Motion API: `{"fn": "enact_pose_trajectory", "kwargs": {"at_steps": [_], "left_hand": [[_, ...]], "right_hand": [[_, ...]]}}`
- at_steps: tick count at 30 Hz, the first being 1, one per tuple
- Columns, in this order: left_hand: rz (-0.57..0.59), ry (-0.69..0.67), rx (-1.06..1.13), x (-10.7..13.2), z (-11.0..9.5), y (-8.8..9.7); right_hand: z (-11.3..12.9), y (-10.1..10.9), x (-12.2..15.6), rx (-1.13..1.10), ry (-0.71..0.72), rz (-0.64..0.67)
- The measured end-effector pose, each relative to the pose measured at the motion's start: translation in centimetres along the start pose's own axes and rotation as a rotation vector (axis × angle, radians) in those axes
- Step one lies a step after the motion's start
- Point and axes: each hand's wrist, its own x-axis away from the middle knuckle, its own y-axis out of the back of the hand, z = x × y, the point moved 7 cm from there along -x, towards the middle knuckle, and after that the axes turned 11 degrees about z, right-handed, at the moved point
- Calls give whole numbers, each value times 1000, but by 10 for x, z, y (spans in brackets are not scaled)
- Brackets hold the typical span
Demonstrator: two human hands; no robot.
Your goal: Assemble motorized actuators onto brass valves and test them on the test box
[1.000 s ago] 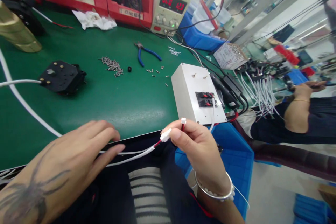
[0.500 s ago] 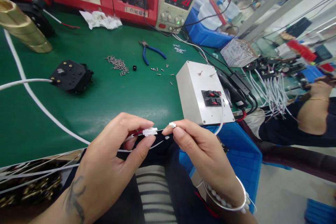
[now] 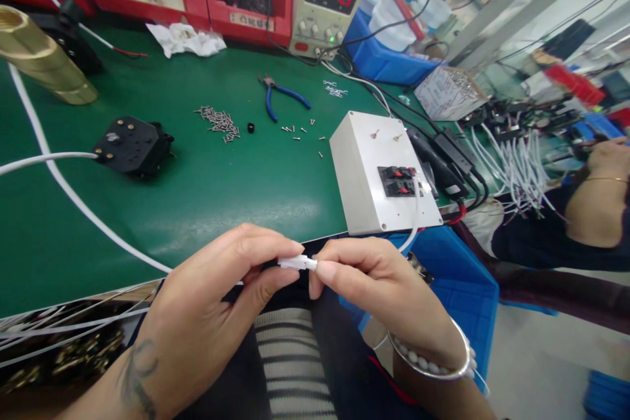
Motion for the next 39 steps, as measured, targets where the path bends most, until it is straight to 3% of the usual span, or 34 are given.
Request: {"fn": "enact_pose_trajectory", "kwargs": {"at_steps": [9, 27, 32, 34, 35, 36, 39], "left_hand": [[16, 16, 66, 0, 2, 3], [0, 4, 139, 4, 10, -6], [19, 22, 115, 2, 14, -5], [38, 22, 98, -1, 13, -8], [70, 5, 97, -4, 12, -12], [116, -23, 96, -6, 10, -17], [224, -125, 32, -10, 2, -27]], "right_hand": [[-3, -2, 0, -108, -9, 52], [-1, -9, -4, -90, 31, 73], [7, -12, -3, 88, 46, 140], [17, 2, 0, 264, 48, 151], [25, 17, 1, 360, 57, 94], [33, 38, 2, 455, 74, -14], [55, 115, 8, 688, 162, -523]]}}
